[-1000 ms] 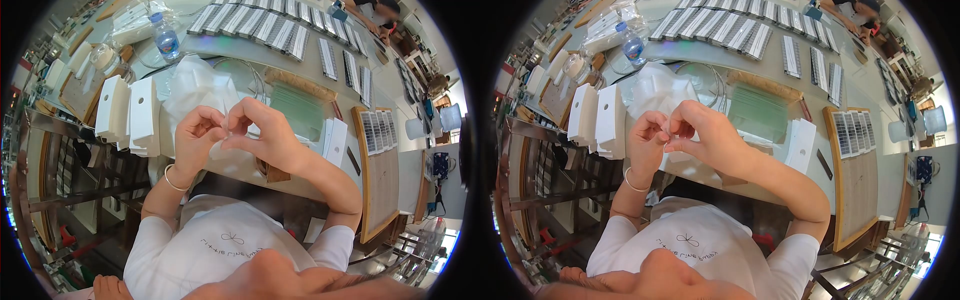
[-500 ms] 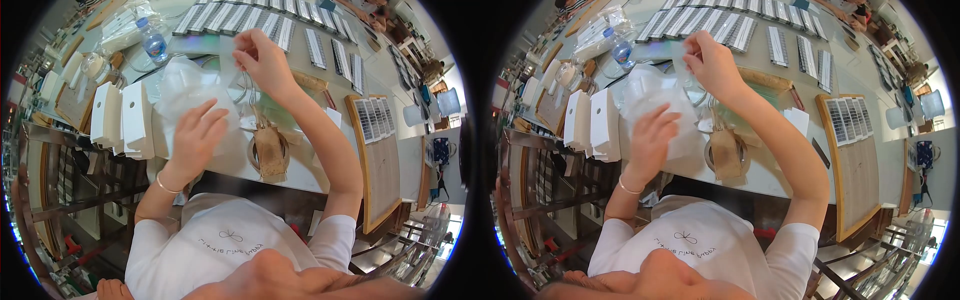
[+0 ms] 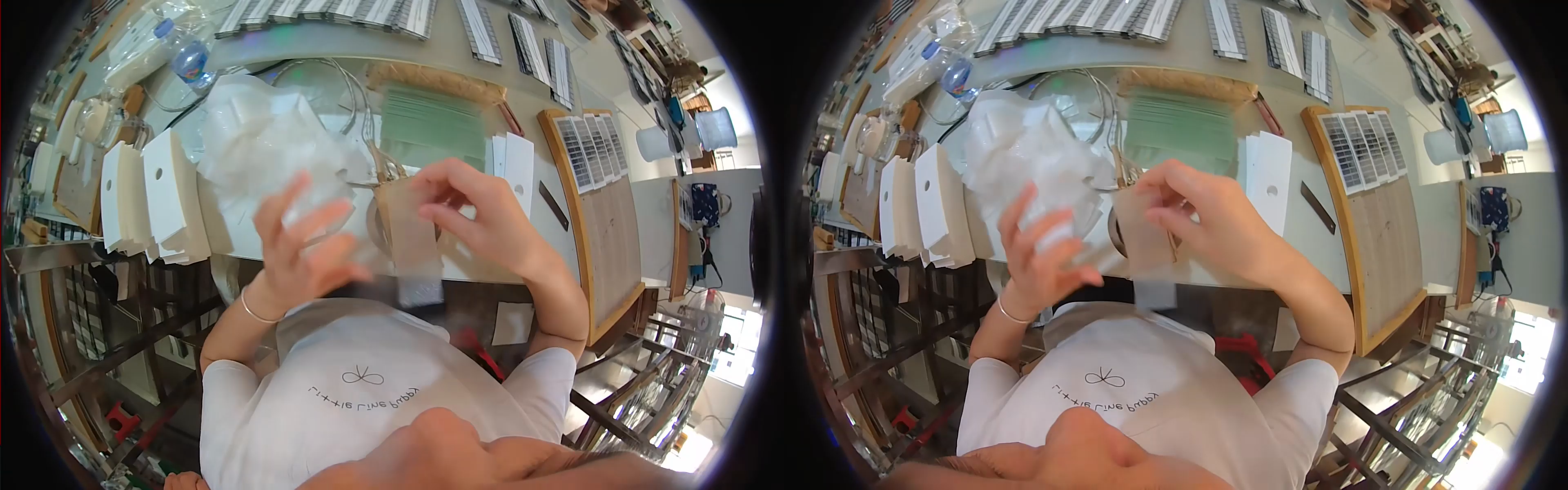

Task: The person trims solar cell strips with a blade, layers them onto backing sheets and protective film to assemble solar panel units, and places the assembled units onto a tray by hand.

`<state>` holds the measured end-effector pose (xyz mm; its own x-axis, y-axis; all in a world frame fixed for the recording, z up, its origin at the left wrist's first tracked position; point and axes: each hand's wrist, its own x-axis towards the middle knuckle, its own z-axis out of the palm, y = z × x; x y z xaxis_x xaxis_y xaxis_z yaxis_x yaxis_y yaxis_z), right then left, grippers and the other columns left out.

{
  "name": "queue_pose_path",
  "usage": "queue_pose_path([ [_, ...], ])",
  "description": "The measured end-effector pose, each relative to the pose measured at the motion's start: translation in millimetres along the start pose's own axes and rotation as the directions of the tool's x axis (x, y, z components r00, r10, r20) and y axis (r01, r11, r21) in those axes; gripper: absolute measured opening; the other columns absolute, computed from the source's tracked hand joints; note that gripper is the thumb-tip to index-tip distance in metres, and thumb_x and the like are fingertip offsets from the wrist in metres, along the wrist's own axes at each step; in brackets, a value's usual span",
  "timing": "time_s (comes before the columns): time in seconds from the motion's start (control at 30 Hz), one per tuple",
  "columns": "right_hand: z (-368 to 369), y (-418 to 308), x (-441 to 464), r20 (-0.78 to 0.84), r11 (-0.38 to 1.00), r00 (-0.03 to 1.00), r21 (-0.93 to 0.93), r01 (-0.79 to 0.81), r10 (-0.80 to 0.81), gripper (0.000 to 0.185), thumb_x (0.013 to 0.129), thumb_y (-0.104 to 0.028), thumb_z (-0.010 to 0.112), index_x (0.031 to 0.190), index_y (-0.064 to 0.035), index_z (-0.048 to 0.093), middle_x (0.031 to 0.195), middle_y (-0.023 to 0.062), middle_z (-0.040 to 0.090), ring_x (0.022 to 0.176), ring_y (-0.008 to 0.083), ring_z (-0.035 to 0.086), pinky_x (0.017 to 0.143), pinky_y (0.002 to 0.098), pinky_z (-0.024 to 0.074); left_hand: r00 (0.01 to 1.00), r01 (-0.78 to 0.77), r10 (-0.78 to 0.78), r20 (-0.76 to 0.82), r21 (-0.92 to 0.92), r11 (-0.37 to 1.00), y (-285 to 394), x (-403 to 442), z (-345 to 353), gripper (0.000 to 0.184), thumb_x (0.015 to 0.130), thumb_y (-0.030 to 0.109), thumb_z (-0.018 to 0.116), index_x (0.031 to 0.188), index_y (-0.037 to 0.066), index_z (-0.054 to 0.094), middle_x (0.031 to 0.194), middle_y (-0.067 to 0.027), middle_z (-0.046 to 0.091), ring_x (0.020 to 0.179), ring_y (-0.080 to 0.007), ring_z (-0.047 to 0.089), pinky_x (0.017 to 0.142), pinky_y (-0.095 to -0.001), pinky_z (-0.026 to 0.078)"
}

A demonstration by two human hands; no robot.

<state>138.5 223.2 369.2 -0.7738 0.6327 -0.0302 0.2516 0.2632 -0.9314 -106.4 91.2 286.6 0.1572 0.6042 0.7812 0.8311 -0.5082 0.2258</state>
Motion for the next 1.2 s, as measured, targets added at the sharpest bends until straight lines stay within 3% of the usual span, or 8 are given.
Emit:
queue_pose_path([
  [0.07, -0.2, 13.2, 6.7, -0.017, 0.989, 0.999, -0.141, -0.040, 0.038, 0.029, 0.092, -0.007, 0.072, 0.119, -0.0019, 0.061, 0.099, 0.0087, 0.069, 0.088, 0.0201, 0.067, 0.079, 0.0333, 0.0545, 0.990, -0.138, 0.137, -0.034, -0.021, 0.990, 23.5, -7.6, 13.9, 0.027, 0.092, 0.047, 0.074, 0.100, 0.022, 0.067, 0.132, 0.0022, 0.065, 0.123, -0.0281, 0.056, 0.087, -0.0412, 0.042],
  [0.13, 0.0, 17.1, 10.3, -0.047, 0.981, 0.999, -0.191, -0.020, 0.011, 0.027, 0.092, -0.008, 0.073, 0.116, -0.0020, 0.062, 0.097, 0.0094, 0.068, 0.086, 0.0210, 0.067, 0.077, 0.0337, 0.0541, 0.965, -0.247, 0.250, -0.078, 0.042, 0.968, 41.2, -13.2, 31.3, 0.020, 0.089, 0.032, 0.077, 0.105, 0.025, 0.068, 0.122, 0.0062, 0.067, 0.108, -0.0175, 0.057, 0.081, -0.0333, 0.041],
  [0.27, 0.2, 19.9, 15.6, -0.138, 0.957, 0.987, -0.287, 0.041, -0.084, 0.018, 0.091, -0.009, 0.074, 0.106, -0.0026, 0.066, 0.092, 0.0103, 0.065, 0.082, 0.0243, 0.064, 0.074, 0.0356, 0.0532, 0.961, -0.275, 0.275, -0.032, 0.010, 0.961, 49.3, -16.1, 33.9, 0.029, 0.078, 0.014, 0.079, 0.105, 0.022, 0.075, 0.101, 0.0084, 0.065, 0.095, -0.0138, 0.052, 0.074, -0.0251, 0.039],
  [0.4, 2.4, 38.5, 21.3, -0.213, 0.943, 0.971, -0.333, 0.031, -0.107, 0.013, 0.091, -0.009, 0.073, 0.101, -0.0035, 0.067, 0.093, 0.0107, 0.064, 0.082, 0.0265, 0.065, 0.074, 0.0359, 0.0532, 0.972, -0.235, 0.234, -0.021, -0.079, 0.969, 50.0, -2.8, 30.4, 0.027, 0.075, 0.011, 0.080, 0.102, 0.014, 0.076, 0.093, 0.0045, 0.064, 0.085, -0.0145, 0.054, 0.067, -0.0264, 0.041],
  [0.47, 5.4, 45.4, 22.8, -0.284, 0.884, 0.925, -0.456, 0.102, -0.253, 0.009, 0.091, -0.008, 0.073, 0.098, -0.0040, 0.068, 0.096, 0.0109, 0.064, 0.082, 0.0279, 0.066, 0.072, 0.0357, 0.0542, 0.977, -0.209, 0.212, 0.020, -0.097, 0.973, 50.3, 3.8, 28.4, 0.028, 0.073, 0.009, 0.081, 0.100, 0.008, 0.076, 0.090, 0.0014, 0.063, 0.079, -0.0156, 0.055, 0.062, -0.0268, 0.044],
  [0.7, 11.7, 49.4, 20.5, -0.345, 0.932, 0.916, -0.356, 0.076, -0.206, 0.009, 0.091, -0.006, 0.074, 0.097, -0.0041, 0.068, 0.096, 0.0107, 0.064, 0.079, 0.0256, 0.067, 0.069, 0.0344, 0.0560, 0.980, -0.191, 0.198, 0.033, -0.151, 0.970, 50.7, 0.3, 25.3, 0.031, 0.070, 0.003, 0.080, 0.101, 0.002, 0.074, 0.089, -0.0026, 0.061, 0.072, -0.0170, 0.061, 0.057, -0.0255, 0.047],
  [0.77, 13.1, 46.8, 17.8, -0.338, 0.947, 0.928, -0.317, 0.047, -0.159, 0.008, 0.092, 0.000, 0.072, 0.099, -0.0002, 0.069, 0.097, 0.0100, 0.064, 0.083, 0.0204, 0.067, 0.073, 0.0310, 0.0570, 0.980, -0.183, 0.194, 0.046, -0.185, 0.966, 52.7, -2.0, 22.1, 0.033, 0.069, -0.001, 0.077, 0.101, -0.001, 0.073, 0.091, -0.0053, 0.060, 0.070, -0.0179, 0.064, 0.055, -0.0255, 0.049],
  [1.2, 18.7, 47.7, 17.6, -0.336, 0.937, 0.924, -0.343, 0.061, -0.184, 0.014, 0.090, 0.001, 0.074, 0.102, 0.0002, 0.068, 0.099, 0.0104, 0.065, 0.082, 0.0202, 0.067, 0.072, 0.0305, 0.0567, 0.977, -0.181, 0.201, 0.070, -0.220, 0.958, 53.5, -6.0, 20.4, 0.034, 0.070, -0.003, 0.076, 0.104, -0.002, 0.073, 0.095, -0.0065, 0.060, 0.074, -0.0188, 0.065, 0.061, -0.0268, 0.053],
])
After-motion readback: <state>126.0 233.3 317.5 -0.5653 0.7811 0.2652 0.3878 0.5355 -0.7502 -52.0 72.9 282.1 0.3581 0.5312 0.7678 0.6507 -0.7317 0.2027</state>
